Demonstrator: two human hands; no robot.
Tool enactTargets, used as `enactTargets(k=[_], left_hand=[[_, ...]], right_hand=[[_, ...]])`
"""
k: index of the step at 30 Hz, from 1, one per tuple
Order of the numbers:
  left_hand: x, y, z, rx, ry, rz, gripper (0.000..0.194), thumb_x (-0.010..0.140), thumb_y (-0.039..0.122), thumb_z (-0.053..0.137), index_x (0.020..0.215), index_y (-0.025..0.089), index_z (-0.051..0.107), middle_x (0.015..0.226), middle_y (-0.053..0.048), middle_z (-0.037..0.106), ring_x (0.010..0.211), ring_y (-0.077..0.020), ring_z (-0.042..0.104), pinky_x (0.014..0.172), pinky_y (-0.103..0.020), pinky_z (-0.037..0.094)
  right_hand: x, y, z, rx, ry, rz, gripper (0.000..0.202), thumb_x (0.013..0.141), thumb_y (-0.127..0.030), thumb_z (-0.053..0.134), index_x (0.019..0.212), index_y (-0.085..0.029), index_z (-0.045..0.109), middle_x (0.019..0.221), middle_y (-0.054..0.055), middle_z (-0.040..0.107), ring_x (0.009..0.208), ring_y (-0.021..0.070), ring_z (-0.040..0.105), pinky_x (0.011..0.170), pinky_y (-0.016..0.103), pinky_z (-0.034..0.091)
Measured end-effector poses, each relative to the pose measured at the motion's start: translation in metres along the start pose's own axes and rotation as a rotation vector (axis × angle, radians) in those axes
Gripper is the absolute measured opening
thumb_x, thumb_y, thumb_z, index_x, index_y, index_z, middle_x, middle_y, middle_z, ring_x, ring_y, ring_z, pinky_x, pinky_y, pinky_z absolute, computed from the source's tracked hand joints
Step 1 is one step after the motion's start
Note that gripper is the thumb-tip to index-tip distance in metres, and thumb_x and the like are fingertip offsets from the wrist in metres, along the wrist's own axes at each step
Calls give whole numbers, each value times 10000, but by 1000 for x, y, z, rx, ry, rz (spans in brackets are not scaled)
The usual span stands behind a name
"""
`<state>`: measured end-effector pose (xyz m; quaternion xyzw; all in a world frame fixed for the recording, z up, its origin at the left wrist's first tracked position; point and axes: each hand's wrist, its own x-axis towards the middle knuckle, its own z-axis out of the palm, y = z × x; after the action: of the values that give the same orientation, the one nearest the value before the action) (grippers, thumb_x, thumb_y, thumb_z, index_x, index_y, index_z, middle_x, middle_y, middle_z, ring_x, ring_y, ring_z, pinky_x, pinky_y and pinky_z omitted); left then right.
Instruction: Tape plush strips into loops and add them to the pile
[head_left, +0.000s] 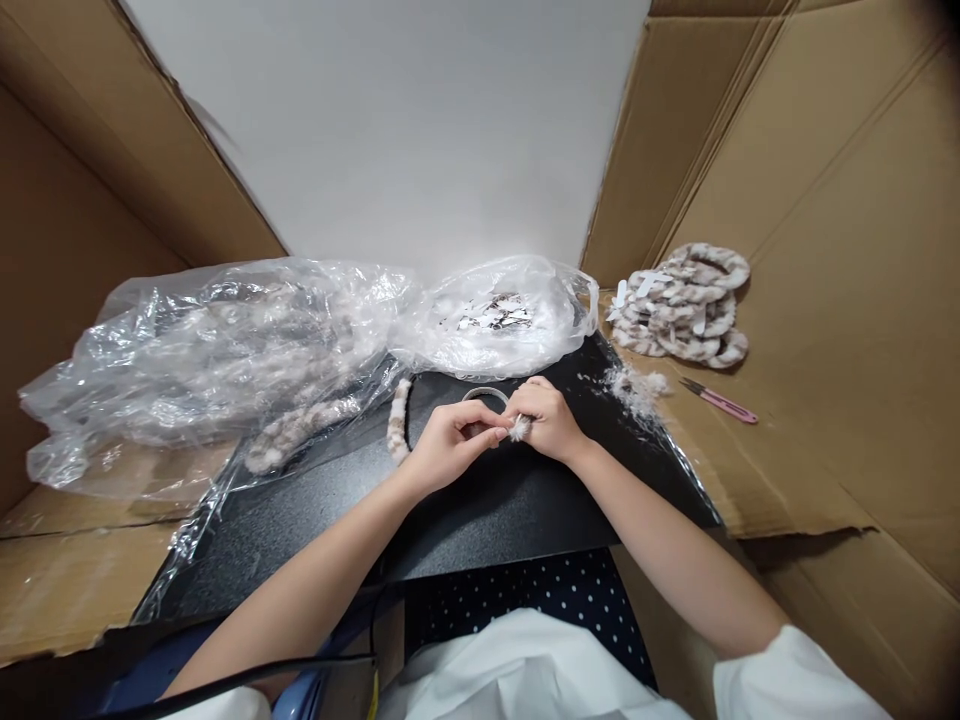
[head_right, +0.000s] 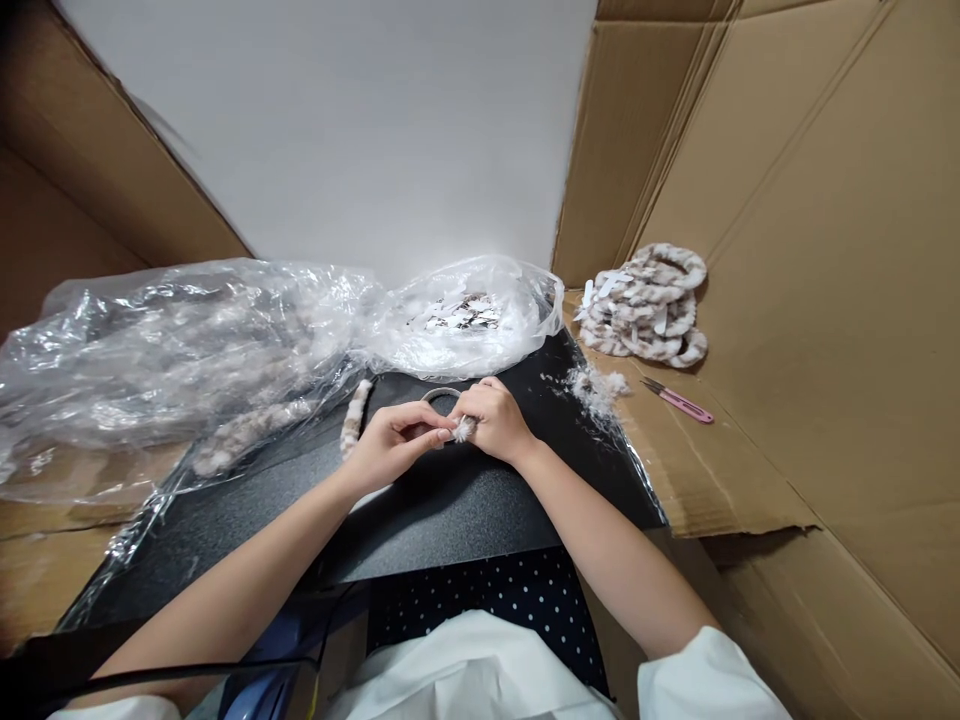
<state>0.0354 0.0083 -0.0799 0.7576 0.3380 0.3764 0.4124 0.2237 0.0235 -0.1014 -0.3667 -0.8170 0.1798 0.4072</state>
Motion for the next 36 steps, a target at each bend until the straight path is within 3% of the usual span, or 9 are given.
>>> enactTargets(k=[5, 8, 11, 13, 17, 19, 22, 30, 36], left_hand=[[0, -7, 2, -70, -3, -63, 205, 800, 339, 701, 864, 152, 754, 756, -63, 683, 641, -138, 594, 570, -244, 444], [-1, -6, 5, -121, 33, -48, 194, 794, 330, 708, 856, 151, 752, 759, -64, 687, 659, -144, 609, 594, -250, 464], [-2, 1, 7, -36, 60, 41, 145, 815, 281, 686, 844, 153, 748, 741, -58, 679, 633, -124, 591, 577, -232, 451], [-2, 5, 7, 91, 79, 120, 123, 835, 246, 660, 844, 159, 747, 729, -50, 671, 586, -100, 556, 546, -216, 426], [-3, 8, 7, 253, 106, 238, 130, 867, 227, 620, 867, 174, 739, 735, -44, 669, 581, -92, 559, 535, -200, 429], [-3, 8, 8, 285, 111, 275, 136, 875, 227, 609, 875, 172, 733, 746, -50, 673, 606, -100, 584, 537, -197, 441], [-3, 5, 10, 298, 112, 308, 147, 888, 234, 591, 869, 168, 721, 766, -59, 680, 634, -111, 612, 546, -198, 463], [-3, 0, 15, 330, 99, 363, 134, 892, 214, 581, 860, 174, 705, 805, -64, 690, 682, -122, 643, 594, -206, 496], [-3, 2, 15, 339, 109, 367, 122, 889, 199, 580, 871, 193, 700, 789, -42, 679, 683, -115, 632, 610, -208, 488]], right_hand=[[-1, -2, 2, -17, 68, -37, 257, 822, -345, 648, 601, -214, 638, 626, 7, 666, 621, 149, 575, 773, 355, 353], [0, -1, 1, 2, 100, 6, 63, 790, -263, 665, 754, -218, 691, 680, -1, 668, 642, 143, 570, 783, 343, 370], [2, 1, -7, 68, 74, 168, 481, 698, -189, 714, 1167, -234, 619, 844, 2, 673, 746, 151, 568, 792, 320, 415], [2, 4, -17, 141, -33, 285, 689, 630, -167, 752, 1282, -217, 534, 910, 13, 667, 795, 155, 566, 785, 307, 443], [2, 5, -37, 276, -273, 390, 682, 541, -264, 848, 1177, -186, 613, 985, 40, 680, 883, 183, 592, 824, 324, 460], [4, 3, -41, 361, -287, 394, 509, 642, -377, 794, 1089, -173, 663, 992, 51, 688, 906, 190, 604, 827, 325, 461], [7, -2, -33, 488, -253, 437, 347, 790, -472, 639, 885, -145, 707, 839, 48, 692, 780, 165, 610, 714, 290, 469], [10, -9, -13, 684, -191, 614, 363, 690, -500, 706, 703, -139, 667, 592, -16, 598, 533, 93, 505, 520, 230, 405], [9, -12, -5, 684, -1, 574, 304, 633, -442, 761, 694, -159, 668, 662, 5, 649, 618, 124, 570, 607, 261, 458]])
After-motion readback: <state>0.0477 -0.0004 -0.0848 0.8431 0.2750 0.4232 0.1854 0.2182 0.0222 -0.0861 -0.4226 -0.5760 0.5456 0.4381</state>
